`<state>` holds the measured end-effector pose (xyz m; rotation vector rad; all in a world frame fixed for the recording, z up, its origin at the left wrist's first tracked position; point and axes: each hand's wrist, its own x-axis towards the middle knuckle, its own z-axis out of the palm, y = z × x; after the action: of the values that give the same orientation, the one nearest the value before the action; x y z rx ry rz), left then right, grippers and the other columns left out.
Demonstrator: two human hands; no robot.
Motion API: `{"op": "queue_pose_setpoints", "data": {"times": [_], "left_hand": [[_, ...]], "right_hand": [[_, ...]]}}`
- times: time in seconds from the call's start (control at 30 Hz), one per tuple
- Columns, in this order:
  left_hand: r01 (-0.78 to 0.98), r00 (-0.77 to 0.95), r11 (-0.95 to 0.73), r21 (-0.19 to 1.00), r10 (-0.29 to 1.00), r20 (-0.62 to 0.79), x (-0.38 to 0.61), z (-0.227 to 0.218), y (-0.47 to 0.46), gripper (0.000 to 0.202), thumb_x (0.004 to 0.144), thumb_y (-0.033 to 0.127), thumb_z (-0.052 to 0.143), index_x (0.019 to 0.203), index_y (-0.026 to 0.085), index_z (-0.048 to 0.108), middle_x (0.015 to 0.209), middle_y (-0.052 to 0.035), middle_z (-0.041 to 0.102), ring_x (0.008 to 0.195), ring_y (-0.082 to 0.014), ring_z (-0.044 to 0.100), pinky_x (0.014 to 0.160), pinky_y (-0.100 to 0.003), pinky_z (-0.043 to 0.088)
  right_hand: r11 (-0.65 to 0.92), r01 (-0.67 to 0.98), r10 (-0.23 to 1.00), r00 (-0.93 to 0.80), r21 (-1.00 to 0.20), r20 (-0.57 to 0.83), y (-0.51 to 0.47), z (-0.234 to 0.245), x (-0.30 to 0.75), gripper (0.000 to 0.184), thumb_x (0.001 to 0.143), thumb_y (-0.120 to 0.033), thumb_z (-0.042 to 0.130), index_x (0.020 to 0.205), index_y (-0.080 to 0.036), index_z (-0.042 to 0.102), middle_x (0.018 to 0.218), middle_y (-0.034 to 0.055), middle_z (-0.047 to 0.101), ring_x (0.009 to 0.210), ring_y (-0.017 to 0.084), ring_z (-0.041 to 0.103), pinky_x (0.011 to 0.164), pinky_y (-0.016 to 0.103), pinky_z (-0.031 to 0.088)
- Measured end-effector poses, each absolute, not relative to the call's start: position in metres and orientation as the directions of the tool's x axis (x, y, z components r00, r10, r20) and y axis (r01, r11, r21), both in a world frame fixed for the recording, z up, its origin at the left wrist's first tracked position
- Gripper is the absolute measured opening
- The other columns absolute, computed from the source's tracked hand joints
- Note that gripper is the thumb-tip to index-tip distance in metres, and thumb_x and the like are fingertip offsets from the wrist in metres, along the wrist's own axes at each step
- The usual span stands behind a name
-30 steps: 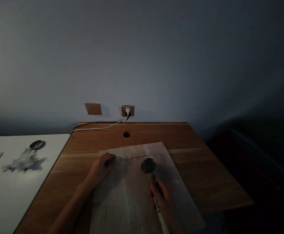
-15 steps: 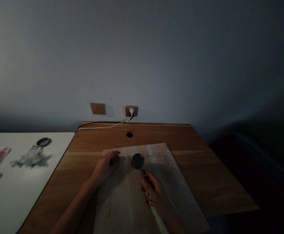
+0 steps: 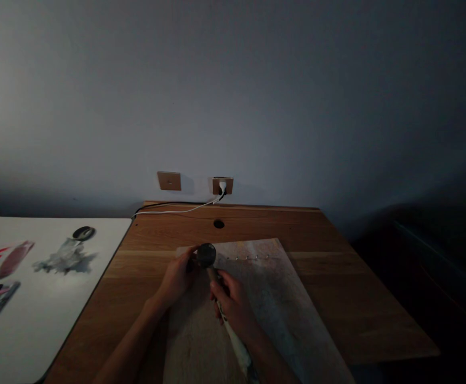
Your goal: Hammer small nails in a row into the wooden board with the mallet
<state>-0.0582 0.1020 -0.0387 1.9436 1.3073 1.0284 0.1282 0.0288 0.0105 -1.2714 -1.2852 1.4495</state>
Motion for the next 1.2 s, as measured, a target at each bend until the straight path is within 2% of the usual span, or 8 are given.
{"op": "queue_pose_setpoints", "data": {"times": [0.2, 0.33, 0.6, 0.73, 0.83, 0.93, 1.1, 1.2], "left_hand": [[0.488, 0.238, -0.362, 0.794, 0.931, 0.278, -0.057, -0.04, 0.103, 0.051, 0.081, 0.014, 0.054, 0.131, 0.018, 0.058, 0.102, -0.0075, 0.076, 0.087, -0.0232, 0.072, 0.081, -0.035, 0.056], [0.51, 0.245, -0.344, 0.788, 0.937, 0.25, -0.056, -0.042, 0.104, 0.045, 0.081, 0.015, 0.054, 0.126, 0.019, 0.06, 0.092, -0.004, 0.075, 0.076, -0.0186, 0.07, 0.075, -0.031, 0.054], [0.549, 0.251, -0.372, 0.748, 0.928, 0.276, -0.056, -0.039, 0.104, 0.041, 0.079, 0.018, 0.058, 0.119, 0.021, 0.064, 0.088, -0.001, 0.074, 0.074, -0.0171, 0.069, 0.075, -0.031, 0.055], [0.56, 0.251, -0.41, 0.72, 0.912, 0.324, -0.057, -0.039, 0.106, 0.038, 0.078, 0.019, 0.058, 0.115, 0.022, 0.065, 0.087, -0.0004, 0.074, 0.072, -0.0166, 0.069, 0.074, -0.03, 0.056], [0.566, 0.24, -0.442, 0.696, 0.896, 0.373, -0.058, -0.04, 0.106, 0.033, 0.081, 0.021, 0.057, 0.113, 0.022, 0.066, 0.09, -0.0018, 0.073, 0.073, -0.0164, 0.068, 0.074, -0.031, 0.057], [0.62, 0.192, -0.478, 0.623, 0.862, 0.47, -0.06, -0.039, 0.099, 0.026, 0.086, 0.028, 0.059, 0.11, 0.022, 0.067, 0.107, -0.0067, 0.069, 0.094, -0.021, 0.068, 0.086, -0.037, 0.058], [0.698, 0.138, -0.484, 0.527, 0.814, 0.565, -0.068, -0.041, 0.052, 0.029, 0.091, 0.03, 0.057, 0.118, 0.023, 0.065, 0.133, -0.0113, 0.054, 0.115, -0.0257, 0.063, 0.101, -0.045, 0.054], [0.734, 0.156, -0.477, 0.483, 0.811, 0.563, -0.078, -0.044, 0.011, 0.03, 0.094, 0.033, 0.054, 0.121, 0.023, 0.062, 0.136, -0.0114, 0.05, 0.12, -0.0269, 0.061, 0.104, -0.047, 0.054]], "right_hand": [[-0.18, 0.035, 0.969, -0.164, -0.983, -0.183, 0.03, 0.003, 0.131, 0.046, 0.087, -0.058, 0.061, 0.107, -0.016, 0.063, 0.07, -0.0052, 0.057, 0.037, 0.005, 0.046, 0.031, 0.017, 0.034], [-0.207, -0.059, 0.977, -0.059, -0.977, -0.203, 0.016, -0.002, 0.142, 0.053, 0.081, -0.062, 0.069, 0.109, -0.018, 0.065, 0.068, -0.0057, 0.057, 0.036, 0.005, 0.046, 0.031, 0.017, 0.035], [-0.246, -0.342, 0.856, 0.362, -0.907, -0.368, -0.023, 0.0, 0.193, 0.063, 0.055, -0.074, 0.082, 0.079, -0.02, 0.062, 0.06, -0.0036, 0.063, 0.036, 0.008, 0.048, 0.032, 0.02, 0.037], [-0.24, -0.405, 0.839, 0.371, -0.882, -0.399, -0.038, -0.007, 0.206, 0.06, 0.061, -0.067, 0.084, 0.097, -0.023, 0.064, 0.072, -0.0018, 0.072, 0.049, 0.016, 0.063, 0.045, 0.026, 0.051], [-0.285, -0.286, 0.88, 0.3, -0.915, -0.368, -0.045, -0.011, 0.21, 0.061, 0.066, -0.064, 0.082, 0.107, -0.024, 0.063, 0.09, 0.0025, 0.078, 0.069, 0.023, 0.072, 0.06, 0.033, 0.058], [-0.261, -0.051, 0.947, 0.183, -0.964, -0.266, -0.049, -0.01, 0.214, 0.061, 0.075, -0.063, 0.075, 0.116, -0.02, 0.065, 0.091, 0.0064, 0.079, 0.084, 0.026, 0.073, 0.073, 0.035, 0.058], [-0.119, 0.276, 0.988, -0.063, -0.954, -0.141, -0.068, 0.0, 0.224, 0.065, 0.091, -0.056, 0.056, 0.143, -0.015, 0.053, 0.093, 0.0074, 0.077, 0.068, 0.021, 0.071, 0.065, 0.034, 0.055], [-0.036, 0.384, 0.984, -0.149, -0.922, -0.1, -0.093, 0.005, 0.232, 0.057, 0.096, -0.048, 0.052, 0.143, -0.017, 0.054, 0.098, 0.0076, 0.075, 0.072, 0.02, 0.071, 0.068, 0.033, 0.056]]}}
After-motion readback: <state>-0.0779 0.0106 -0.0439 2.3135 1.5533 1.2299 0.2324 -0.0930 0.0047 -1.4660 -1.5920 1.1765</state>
